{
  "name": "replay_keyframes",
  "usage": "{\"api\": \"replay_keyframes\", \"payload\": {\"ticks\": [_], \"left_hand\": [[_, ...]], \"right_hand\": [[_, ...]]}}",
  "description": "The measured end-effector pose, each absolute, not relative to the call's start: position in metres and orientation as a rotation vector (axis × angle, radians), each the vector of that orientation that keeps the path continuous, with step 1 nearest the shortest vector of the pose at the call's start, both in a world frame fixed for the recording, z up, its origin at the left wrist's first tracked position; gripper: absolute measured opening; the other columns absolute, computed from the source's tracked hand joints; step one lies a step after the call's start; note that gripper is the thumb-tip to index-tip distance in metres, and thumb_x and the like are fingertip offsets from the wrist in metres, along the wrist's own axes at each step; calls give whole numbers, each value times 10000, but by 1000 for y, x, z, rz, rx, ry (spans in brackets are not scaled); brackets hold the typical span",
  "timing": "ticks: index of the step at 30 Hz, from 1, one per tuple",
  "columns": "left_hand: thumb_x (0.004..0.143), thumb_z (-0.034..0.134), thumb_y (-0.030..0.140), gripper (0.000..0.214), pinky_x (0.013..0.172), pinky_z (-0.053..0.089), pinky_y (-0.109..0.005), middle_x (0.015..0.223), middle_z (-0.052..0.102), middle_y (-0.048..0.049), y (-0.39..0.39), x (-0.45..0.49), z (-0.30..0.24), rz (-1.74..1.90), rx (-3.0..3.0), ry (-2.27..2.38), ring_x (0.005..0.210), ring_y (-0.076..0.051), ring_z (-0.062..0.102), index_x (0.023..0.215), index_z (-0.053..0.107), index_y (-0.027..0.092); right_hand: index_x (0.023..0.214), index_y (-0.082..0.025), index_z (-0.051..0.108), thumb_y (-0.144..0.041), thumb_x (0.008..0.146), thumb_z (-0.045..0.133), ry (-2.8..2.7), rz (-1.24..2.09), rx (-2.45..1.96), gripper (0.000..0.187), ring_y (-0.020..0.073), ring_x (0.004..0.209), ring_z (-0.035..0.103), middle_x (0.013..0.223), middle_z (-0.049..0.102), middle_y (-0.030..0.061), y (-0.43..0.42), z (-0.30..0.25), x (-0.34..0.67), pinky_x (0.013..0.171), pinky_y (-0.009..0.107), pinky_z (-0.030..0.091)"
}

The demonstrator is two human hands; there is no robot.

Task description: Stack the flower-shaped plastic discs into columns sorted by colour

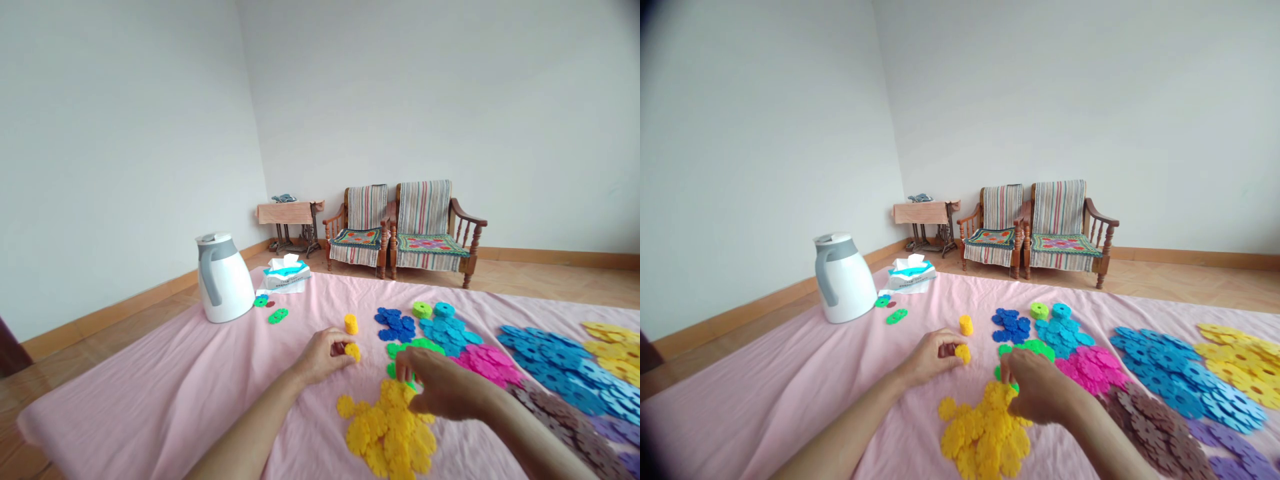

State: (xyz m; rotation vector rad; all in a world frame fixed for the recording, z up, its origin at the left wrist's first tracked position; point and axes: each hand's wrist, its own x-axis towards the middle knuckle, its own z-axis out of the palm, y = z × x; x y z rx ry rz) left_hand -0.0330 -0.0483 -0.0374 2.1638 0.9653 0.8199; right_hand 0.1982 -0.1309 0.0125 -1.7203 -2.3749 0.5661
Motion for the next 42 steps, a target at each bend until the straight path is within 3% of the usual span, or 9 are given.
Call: {"api": "replay_keyframes", "payload": {"ticks": [8, 16, 23, 29, 42], "left_hand": [[651, 722, 231, 374, 628, 415, -206, 879, 587, -32, -48, -33, -38, 820, 2150, 984, 697, -121, 524, 1014, 673, 157], [676, 700, 249, 309, 620, 404, -199, 845, 589, -21, -47, -33, -39, 817, 2140, 997, 680, -113, 510, 970, 681, 158], [673, 702, 256, 291, 613, 411, -200, 851, 601, -26, -47, -33, -39, 809, 2136, 1014, 683, -120, 522, 947, 685, 159], [660, 711, 272, 312, 611, 411, -208, 856, 611, -31, -44, -33, -44, 843, 2110, 977, 680, -124, 525, 946, 677, 153], [648, 614, 121, 246, 559, 378, -189, 754, 591, -13, -46, -32, -41, 840, 2148, 980, 627, -108, 496, 886, 680, 124]], "right_hand": [[884, -183, 585, -135, 553, 652, -2438, 598, -1790, 341, 211, 904, 542, 970, 610, 60, -133, 16, 195, 765, 310, 388], [872, -178, 565, -128, 538, 603, -2438, 611, -1776, 340, 194, 861, 530, 943, 598, 54, -131, 11, 199, 723, 289, 378], [707, -192, 489, -122, 558, 523, -2091, 412, -1556, 168, 140, 669, 488, 708, 536, -2, -114, 6, 187, 595, 255, 349], [741, -193, 491, -151, 609, 526, -1922, 398, -1518, 143, 137, 676, 515, 728, 557, 3, -89, -10, 149, 618, 253, 382], [783, -189, 530, -160, 613, 579, -1813, 454, -1464, 179, 146, 696, 567, 753, 601, 12, -78, -23, 121, 630, 248, 427]]}}
